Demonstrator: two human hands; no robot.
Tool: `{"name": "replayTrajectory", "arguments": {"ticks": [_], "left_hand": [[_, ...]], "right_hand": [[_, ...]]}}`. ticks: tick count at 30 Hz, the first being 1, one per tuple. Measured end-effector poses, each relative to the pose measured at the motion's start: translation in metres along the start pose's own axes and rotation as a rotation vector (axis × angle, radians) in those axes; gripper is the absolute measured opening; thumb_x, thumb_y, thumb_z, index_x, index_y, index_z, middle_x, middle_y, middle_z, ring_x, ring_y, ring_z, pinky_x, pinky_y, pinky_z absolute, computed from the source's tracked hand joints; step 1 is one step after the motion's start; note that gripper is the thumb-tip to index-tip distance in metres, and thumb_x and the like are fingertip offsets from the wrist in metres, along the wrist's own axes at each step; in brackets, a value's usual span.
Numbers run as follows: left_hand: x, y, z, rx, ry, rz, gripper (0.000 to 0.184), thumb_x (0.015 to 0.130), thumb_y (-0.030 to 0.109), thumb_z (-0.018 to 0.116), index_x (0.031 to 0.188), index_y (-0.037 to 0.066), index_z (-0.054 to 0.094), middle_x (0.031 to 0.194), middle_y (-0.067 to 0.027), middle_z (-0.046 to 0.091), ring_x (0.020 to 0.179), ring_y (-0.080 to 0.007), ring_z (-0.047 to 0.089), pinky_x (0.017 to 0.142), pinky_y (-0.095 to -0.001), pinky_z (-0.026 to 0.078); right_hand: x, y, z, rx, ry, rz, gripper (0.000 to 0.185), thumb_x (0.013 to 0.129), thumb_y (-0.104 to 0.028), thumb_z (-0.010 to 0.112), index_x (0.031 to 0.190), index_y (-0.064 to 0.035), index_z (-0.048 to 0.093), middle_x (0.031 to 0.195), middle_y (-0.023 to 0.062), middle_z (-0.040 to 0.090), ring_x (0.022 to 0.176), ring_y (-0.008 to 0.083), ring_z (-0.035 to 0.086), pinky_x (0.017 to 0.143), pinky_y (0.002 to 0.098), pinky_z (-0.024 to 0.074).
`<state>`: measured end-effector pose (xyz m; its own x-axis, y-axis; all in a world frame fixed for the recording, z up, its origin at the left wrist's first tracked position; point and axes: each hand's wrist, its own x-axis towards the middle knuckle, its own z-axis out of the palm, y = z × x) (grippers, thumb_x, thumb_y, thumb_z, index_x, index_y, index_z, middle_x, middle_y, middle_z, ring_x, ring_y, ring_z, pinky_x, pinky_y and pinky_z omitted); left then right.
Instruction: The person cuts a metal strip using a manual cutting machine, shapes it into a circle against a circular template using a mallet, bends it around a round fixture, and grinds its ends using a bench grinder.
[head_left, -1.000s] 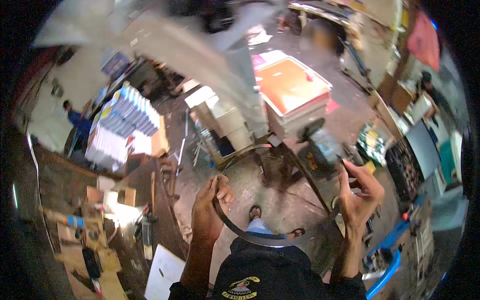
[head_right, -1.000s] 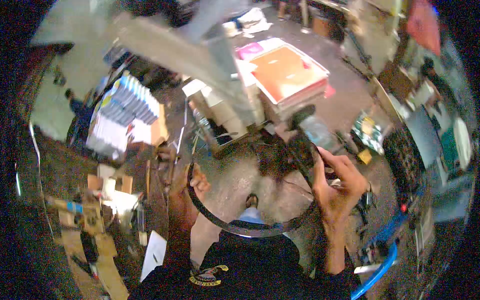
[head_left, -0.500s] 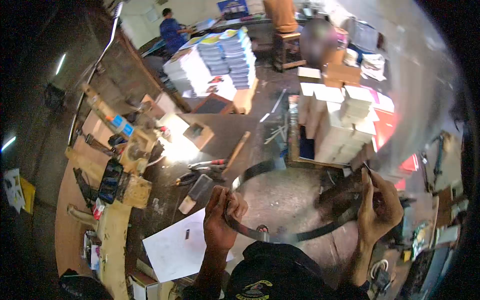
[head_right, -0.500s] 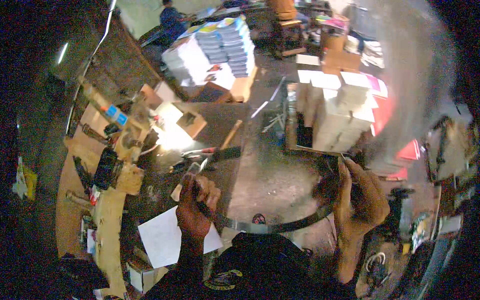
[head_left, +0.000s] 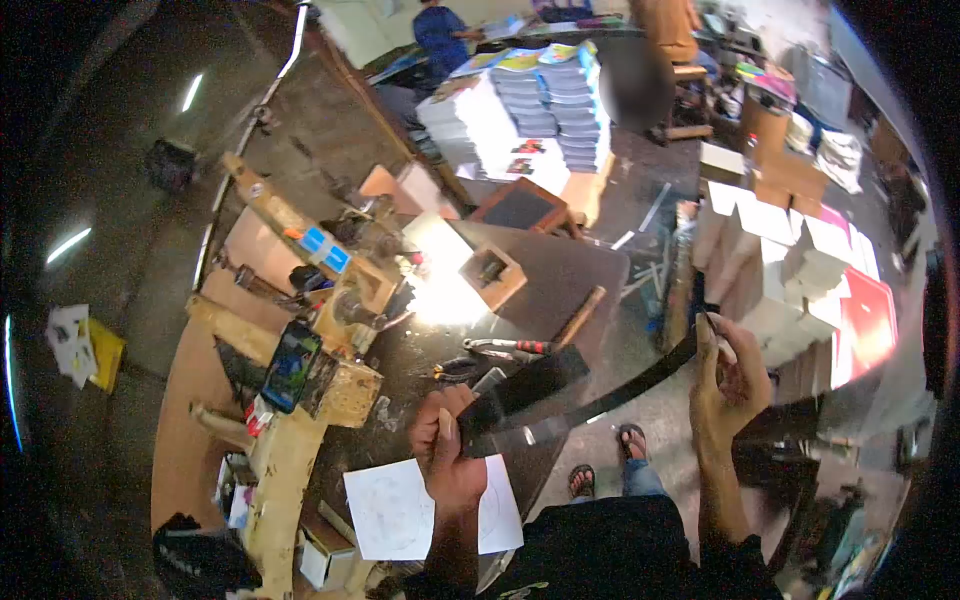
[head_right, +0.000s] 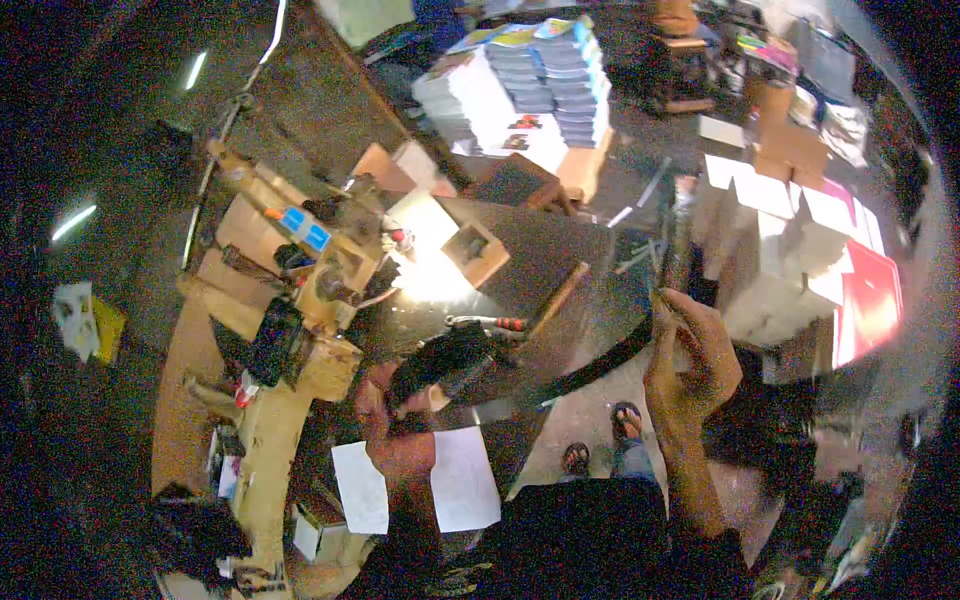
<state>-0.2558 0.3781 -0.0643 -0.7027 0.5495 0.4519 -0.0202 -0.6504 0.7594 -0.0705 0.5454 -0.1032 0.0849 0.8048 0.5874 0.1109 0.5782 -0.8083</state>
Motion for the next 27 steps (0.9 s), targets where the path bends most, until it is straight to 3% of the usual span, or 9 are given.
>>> {"name": "replayTrajectory", "arguments": {"ticks": [3, 5, 6, 11, 15, 19, 20, 24, 27], "left_hand": [[0.0, 0.012, 0.022, 0.014, 0.591, -0.24, 0.023, 0.098, 0.021, 0.058, 0.084, 0.007, 0.048, 0.08, -0.0011, 0.042, 0.073, -0.014, 0.037, 0.072, -0.0322, 0.036], [0.005, 0.008, 0.005, -0.373, 0.256, -0.357, 0.02, 0.102, 0.019, 0.051, 0.087, 0.007, 0.045, 0.081, -0.0011, 0.04, 0.073, -0.0146, 0.038, 0.076, -0.0301, 0.037], [0.007, 0.007, 0.002, -0.478, 0.233, -0.372, 0.022, 0.103, 0.021, 0.048, 0.086, 0.007, 0.044, 0.078, -0.0009, 0.037, 0.073, -0.0144, 0.037, 0.074, -0.0292, 0.037], [-0.001, 0.001, 0.008, -0.512, 0.399, -0.29, 0.022, 0.103, 0.02, 0.047, 0.086, 0.008, 0.043, 0.076, -0.0008, 0.036, 0.071, -0.0129, 0.035, 0.07, -0.0292, 0.035], [-0.017, 0.003, 0.011, -0.496, 0.538, -0.198, 0.021, 0.104, 0.018, 0.046, 0.086, 0.007, 0.043, 0.075, -0.0004, 0.036, 0.071, -0.0127, 0.035, 0.069, -0.0276, 0.034], [-0.025, 0.011, 0.003, -0.532, 0.59, -0.113, 0.021, 0.103, 0.018, 0.046, 0.085, 0.008, 0.043, 0.074, -0.0002, 0.035, 0.069, -0.0128, 0.034, 0.067, -0.0279, 0.034], [-0.029, 0.014, 0.002, -0.547, 0.599, -0.069, 0.02, 0.102, 0.017, 0.047, 0.084, 0.008, 0.043, 0.073, -0.0003, 0.036, 0.069, -0.0129, 0.034, 0.067, -0.028, 0.034], [-0.05, 0.019, -0.002, -0.489, 0.623, 0.088, 0.015, 0.098, 0.012, 0.044, 0.083, 0.007, 0.043, 0.071, -0.0008, 0.037, 0.069, -0.0136, 0.035, 0.068, -0.0287, 0.034], [-0.066, 0.023, -0.013, -0.445, 0.625, 0.144, 0.015, 0.098, 0.012, 0.043, 0.083, 0.008, 0.042, 0.072, -0.0007, 0.037, 0.069, -0.0138, 0.035, 0.069, -0.029, 0.034]], "right_hand": [[0.034, 0.002, 0.02, 0.002, -0.19, -0.099, 0.022, 0.086, 0.003, 0.068, 0.107, -0.0012, 0.07, 0.1, 0.0095, 0.07, 0.09, 0.0169, 0.067, 0.076, 0.0276, 0.0537], [0.051, 0.007, 0.03, 0.027, -0.296, -0.062, 0.031, 0.082, 0.002, 0.071, 0.113, -0.0034, 0.07, 0.101, 0.0094, 0.072, 0.089, 0.014, 0.067, 0.076, 0.0272, 0.0529], [0.057, 0.009, 0.038, 0.114, -0.312, -0.006, 0.035, 0.081, 0.002, 0.072, 0.115, -0.0045, 0.069, 0.099, 0.0091, 0.073, 0.087, 0.0127, 0.067, 0.076, 0.0268, 0.0527], [0.087, 0.01, 0.061, 0.321, -0.467, 0.064, 0.058, 0.078, 0.002, 0.076, 0.132, -0.0084, 0.059, 0.092, 0.0071, 0.076, 0.085, 0.0108, 0.069, 0.076, 0.0255, 0.053], [0.097, 0.005, 0.077, 0.56, -0.723, 0.076, 0.07, 0.076, 0.007, 0.076, 0.14, -0.0053, 0.05, 0.112, 0.0114, 0.072, 0.103, 0.0177, 0.068, 0.083, 0.0287, 0.0541], [0.108, -0.003, 0.094, 0.914, -0.958, 0.36, 0.05, 0.098, -0.021, 0.057, 0.141, 0.0018, 0.047, 0.114, 0.014, 0.07, 0.106, 0.0182, 0.065, 0.092, 0.031, 0.0478], [0.114, -0.014, 0.095, 0.841, -1.06, 0.407, 0.059, 0.104, -0.041, 0.037, 0.144, 0.0022, 0.042, 0.114, 0.0151, 0.07, 0.11, 0.0197, 0.063, 0.097, 0.0316, 0.0423], [0.116, -0.019, 0.112, 1.069, -1.248, 0.455, 0.07, 0.104, -0.05, 0.024, 0.15, 0.0016, 0.03, 0.112, 0.0178, 0.07, 0.109, 0.022, 0.063, 0.099, 0.0344, 0.0405], [0.105, -0.02, 0.123, 1.174, -1.336, 0.5, 0.07, 0.104, -0.05, 0.023, 0.15, 0.0015, 0.029, 0.113, 0.0186, 0.069, 0.109, 0.0219, 0.062, 0.1, 0.0345, 0.0397]]}}
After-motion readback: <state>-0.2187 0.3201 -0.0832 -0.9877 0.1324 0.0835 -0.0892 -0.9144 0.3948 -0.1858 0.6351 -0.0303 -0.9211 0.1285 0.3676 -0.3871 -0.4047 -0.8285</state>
